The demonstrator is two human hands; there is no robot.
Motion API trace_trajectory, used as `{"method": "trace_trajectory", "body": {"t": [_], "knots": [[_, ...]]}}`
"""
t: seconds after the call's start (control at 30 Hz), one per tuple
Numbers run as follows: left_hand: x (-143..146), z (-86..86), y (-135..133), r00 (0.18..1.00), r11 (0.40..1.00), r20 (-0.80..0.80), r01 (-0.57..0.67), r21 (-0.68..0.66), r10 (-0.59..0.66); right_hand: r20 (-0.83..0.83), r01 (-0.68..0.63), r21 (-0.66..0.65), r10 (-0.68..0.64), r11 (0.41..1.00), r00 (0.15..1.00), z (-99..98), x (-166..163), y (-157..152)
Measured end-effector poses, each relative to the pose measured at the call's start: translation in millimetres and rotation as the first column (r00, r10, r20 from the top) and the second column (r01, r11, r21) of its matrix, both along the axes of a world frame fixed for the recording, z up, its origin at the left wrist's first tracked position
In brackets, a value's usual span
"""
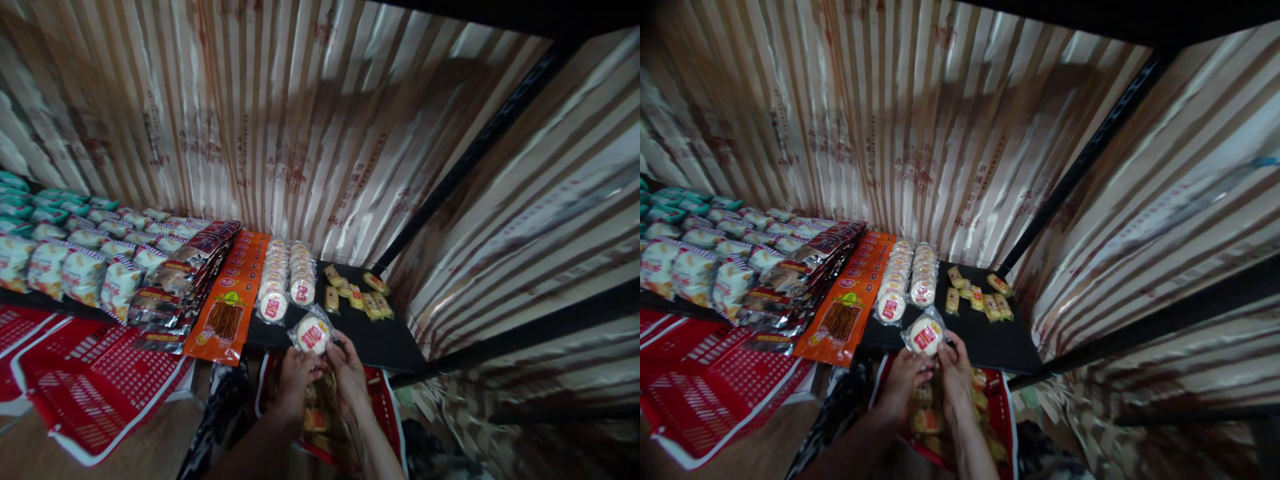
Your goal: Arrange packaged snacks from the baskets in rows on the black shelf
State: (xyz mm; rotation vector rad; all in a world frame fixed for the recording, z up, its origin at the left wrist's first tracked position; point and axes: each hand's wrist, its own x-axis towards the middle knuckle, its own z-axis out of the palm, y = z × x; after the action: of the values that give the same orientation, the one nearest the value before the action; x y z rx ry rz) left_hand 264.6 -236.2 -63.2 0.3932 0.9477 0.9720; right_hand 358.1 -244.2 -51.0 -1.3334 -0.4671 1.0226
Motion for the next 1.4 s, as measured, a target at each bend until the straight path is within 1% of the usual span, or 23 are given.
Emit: {"method": "trace_trajectory", "body": {"t": [0.1, 0.17, 0.23, 0.27, 0.33, 0.4, 0.43, 0.57, 0.7, 0.77, 0.87, 0.93, 0.97, 1.03, 1.07, 1.13, 1.17, 1.2, 1.23, 1.3, 1.33, 1.37, 1.4], "knots": [[-0.2, 1.0, 1.8, 0.976, 0.996, -0.2, 0.087, -0.028, -0.091, 0.171, -0.023, 0.002, 0.023, 1.0, 0.985, 0.1, 18.8, 23.7], [-0.8, 2.2, 1.6, 0.949, 0.99, -0.298, 0.128, 0.056, -0.106, 0.261, -0.05, 0.009, 0.045, 0.999, 0.964, -1.1, 30.4, 41.3], [-0.8, 2.8, 3.4, 0.906, 0.961, -0.413, 0.189, 0.202, -0.091, 0.327, -0.07, 0.011, 0.063, 0.997, 0.943, -3.9, 38.2, 58.1], [-0.3, 2.4, 5.6, 0.877, 0.933, -0.477, 0.217, 0.288, -0.057, 0.36, -0.077, 0.011, 0.068, 0.997, 0.931, -5.9, 40.3, 65.7], [1.8, -0.3, 13.1, 0.811, 0.857, -0.582, 0.256, 0.448, 0.062, 0.416, -0.091, 0.019, 0.075, 0.996, 0.907, -10.9, 41.3, 78.9], [5.4, -5.3, 23.9, 0.751, 0.787, -0.632, 0.268, 0.556, 0.191, 0.461, -0.115, 0.026, 0.091, 0.993, 0.883, -16.3, 39.5, 89.4], [7.4, -8.3, 29.9, 0.727, 0.765, -0.646, 0.273, 0.584, 0.233, 0.483, -0.133, 0.026, 0.104, 0.991, 0.87, -18.7, 38.3, 93.8], [14.7, -20.2, 51.0, 0.648, 0.728, -0.701, 0.321, 0.605, 0.297, 0.595, -0.172, -0.013, 0.146, 0.985, 0.79, -23.8, 36.0, 107.5], [18.5, -29.4, 60.9, 0.632, 0.729, -0.72, 0.343, 0.592, 0.288, 0.713, -0.117, -0.093, 0.148, 0.989, 0.685, -21.8, 35.7, 115.7], [19.1, -31.9, 62.5, 0.623, 0.73, -0.727, 0.347, 0.588, 0.29, 0.73, -0.115, -0.097, 0.149, 0.989, 0.667, -19.1, 32.3, 115.3], [16.8, -30.2, 61.3, 0.589, 0.718, -0.75, 0.376, 0.585, 0.302, 0.733, -0.134, -0.029, 0.112, 0.991, 0.67, -12.3, 23.4, 103.0], [12.1, -25.6, 56.0, 0.57, 0.69, -0.754, 0.401, 0.602, 0.327, 0.714, -0.12, 0.042, 0.054, 0.992, 0.698, -7.2, 19.8, 84.3], [8.7, -23.2, 51.1, 0.569, 0.665, -0.75, 0.419, 0.618, 0.338, 0.692, -0.096, 0.076, 0.017, 0.992, 0.722, -5.7, 20.2, 71.5], [0.9, -20.3, 36.7, 0.582, 0.596, -0.741, 0.478, 0.645, 0.335, 0.621, -0.012, 0.122, -0.067, 0.992, 0.781, -7.5, 27.6, 40.7], [-3.1, -20.9, 27.4, 0.588, 0.549, -0.747, 0.53, 0.646, 0.311, 0.593, 0.055, 0.122, -0.117, 0.991, 0.797, -11.5, 34.8, 23.7], [-9.7, -27.5, 6.5, 0.562, 0.459, -0.795, 0.658, 0.598, 0.23, 0.591, 0.184, 0.058, -0.182, 0.981, 0.786, -25.4, 54.9, -10.2], [-12.0, -33.4, -4.1, 0.529, 0.403, -0.828, 0.727, 0.556, 0.187, 0.612, 0.222, -0.008, -0.171, 0.975, 0.772, -34.6, 66.7, -25.7], [-13.7, -40.6, -14.1, 0.484, 0.35, -0.86, 0.787, 0.508, 0.162, 0.652, 0.234, -0.099, -0.115, 0.967, 0.75, -44.7, 78.6, -39.7], [-14.8, -48.7, -23.1, 0.434, 0.291, -0.889, 0.84, 0.458, 0.146, 0.699, 0.229, -0.218, -0.012, 0.949, 0.715, -54.9, 89.6, -51.7], [-16.0, -65.6, -37.0, 0.336, 0.182, -0.932, 0.916, 0.357, 0.138, 0.693, 0.173, -0.481, 0.253, 0.859, 0.675, -73.7, 106.3, -69.9], [-16.2, -73.3, -41.6, 0.284, 0.154, -0.949, 0.94, 0.304, 0.137, 0.673, 0.133, -0.564, 0.36, 0.815, 0.646, -81.7, 111.0, -76.2], [-16.4, -80.0, -44.6, 0.229, 0.156, -0.964, 0.956, 0.249, 0.134, 0.651, 0.096, -0.618, 0.44, 0.78, 0.619, -88.5, 113.3, -80.9], [-16.4, -85.6, -46.2, 0.177, 0.18, -0.975, 0.963, 0.2, 0.134, 0.638, 0.067, -0.647, 0.491, 0.759, 0.593, -94.1, 113.4, -84.3]]}}
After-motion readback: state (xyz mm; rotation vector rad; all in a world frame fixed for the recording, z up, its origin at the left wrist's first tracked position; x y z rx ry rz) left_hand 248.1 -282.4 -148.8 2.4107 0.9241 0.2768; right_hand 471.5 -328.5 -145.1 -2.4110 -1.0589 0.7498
